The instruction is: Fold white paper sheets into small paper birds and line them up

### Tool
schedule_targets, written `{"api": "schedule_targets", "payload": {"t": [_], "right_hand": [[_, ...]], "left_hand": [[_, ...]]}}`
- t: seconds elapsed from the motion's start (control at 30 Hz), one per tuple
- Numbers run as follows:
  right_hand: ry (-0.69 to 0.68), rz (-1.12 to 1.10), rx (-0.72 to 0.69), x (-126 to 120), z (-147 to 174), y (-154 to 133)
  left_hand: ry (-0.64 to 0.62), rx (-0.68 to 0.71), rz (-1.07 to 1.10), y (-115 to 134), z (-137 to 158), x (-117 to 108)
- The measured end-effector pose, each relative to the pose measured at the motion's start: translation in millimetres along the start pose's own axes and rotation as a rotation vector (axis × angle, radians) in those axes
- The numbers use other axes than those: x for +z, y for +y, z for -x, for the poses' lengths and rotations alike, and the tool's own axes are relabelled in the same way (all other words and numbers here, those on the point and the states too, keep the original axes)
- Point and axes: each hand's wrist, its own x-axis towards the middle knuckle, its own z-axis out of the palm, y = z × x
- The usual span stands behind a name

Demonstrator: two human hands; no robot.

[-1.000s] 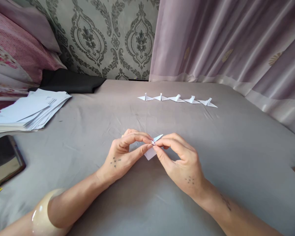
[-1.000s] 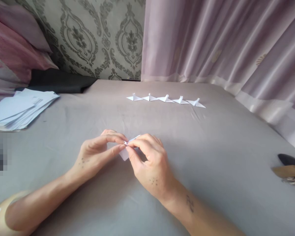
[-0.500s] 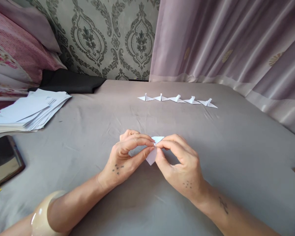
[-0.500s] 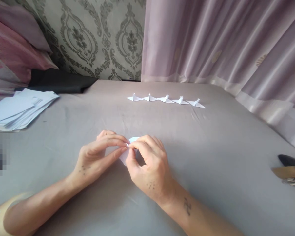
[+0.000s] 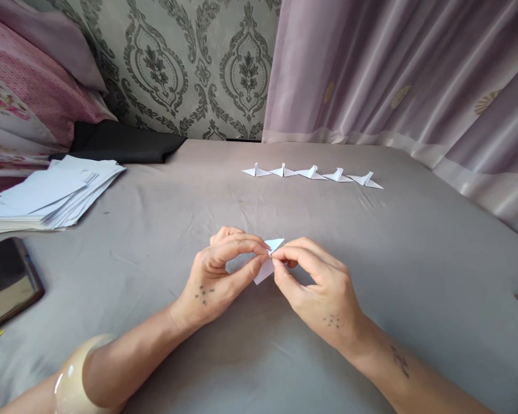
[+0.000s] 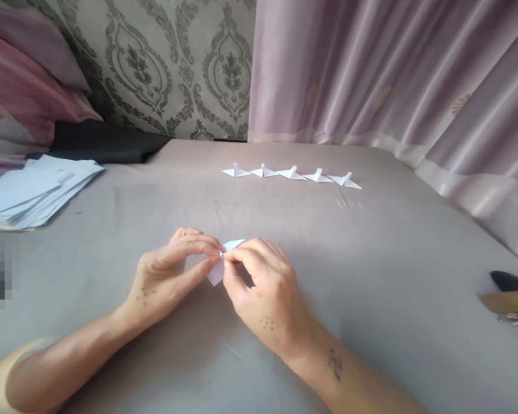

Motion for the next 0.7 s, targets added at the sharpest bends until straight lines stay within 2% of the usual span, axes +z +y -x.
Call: {"api": "schedule_targets", "payload": {"t": [0.1,0.23,0.3,0.7], "right_hand": [[0.002,-0.025,0.028,0.2,-0.6,-2.8],[-0.004,-0.127,0.210,-0.2,-4.2,-10.5],[-0.005,-0.158,0.252,-0.9,-5.6,-12.7],[0.027,-0.102,0.058,-1.6,-5.5,-8.9]], "left_hand": [[-0.002,-0.015,0.010,1.2,1.0,1.1],[0.005,-0.043,0.051,2.1,2.9,4.6],[0.014,-0.062,0.072,1.6,3.7,5.6],[0.033,0.032,0.005,3.1,2.3,5.3]]}}
